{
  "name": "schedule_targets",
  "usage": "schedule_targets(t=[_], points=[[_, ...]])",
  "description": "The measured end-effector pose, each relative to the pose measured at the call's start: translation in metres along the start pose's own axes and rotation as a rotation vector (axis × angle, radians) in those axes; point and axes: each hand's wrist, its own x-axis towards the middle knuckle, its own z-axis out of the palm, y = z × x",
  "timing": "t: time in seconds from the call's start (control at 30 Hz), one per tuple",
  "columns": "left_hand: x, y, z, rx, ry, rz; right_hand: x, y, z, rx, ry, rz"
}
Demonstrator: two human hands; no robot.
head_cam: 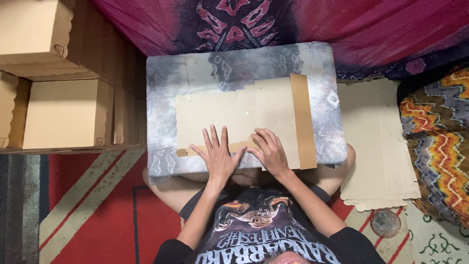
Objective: Folding a flat cardboard cutout into a box shape by following pre-scored lines.
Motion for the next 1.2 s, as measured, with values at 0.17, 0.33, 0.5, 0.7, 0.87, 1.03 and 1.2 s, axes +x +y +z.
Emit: schedule_targets(t=[0.17,0.33,0.5,0.7,0.87,1.03,1.2], points=[[0.005,0.003,-0.005,-0.012,-0.050,-0.027,-0.014,0.000,0.008,-0.017,0.008,-0.006],[0.006,0.005,-0.014,-0.039,-0.071,-0.039,-0.022,-0.001,-0.003,-0.036,-0.028,-0.055],[0.007,0.005,-0.013,-0.059,-0.098,-0.046,-0.029,-0.005,-0.017,-0.018,-0.067,-0.150],[0.007,0.002,-0.005,-0.077,-0.062,-0.043,-0.029,-0.006,-0.018,-0.094,-0.092,-0.175],[0.005,-0.008,0.010,-0.095,0.004,-0.032,-0.033,0.005,-0.024,-0.165,-0.105,-0.176],[0.005,-0.012,0.008,-0.157,-0.001,-0.040,-0.041,0.017,-0.027,-0.165,-0.073,-0.164],[0.005,-0.021,0.011,-0.205,-0.058,-0.021,-0.045,0.023,-0.023,-0.132,-0.017,-0.148]])
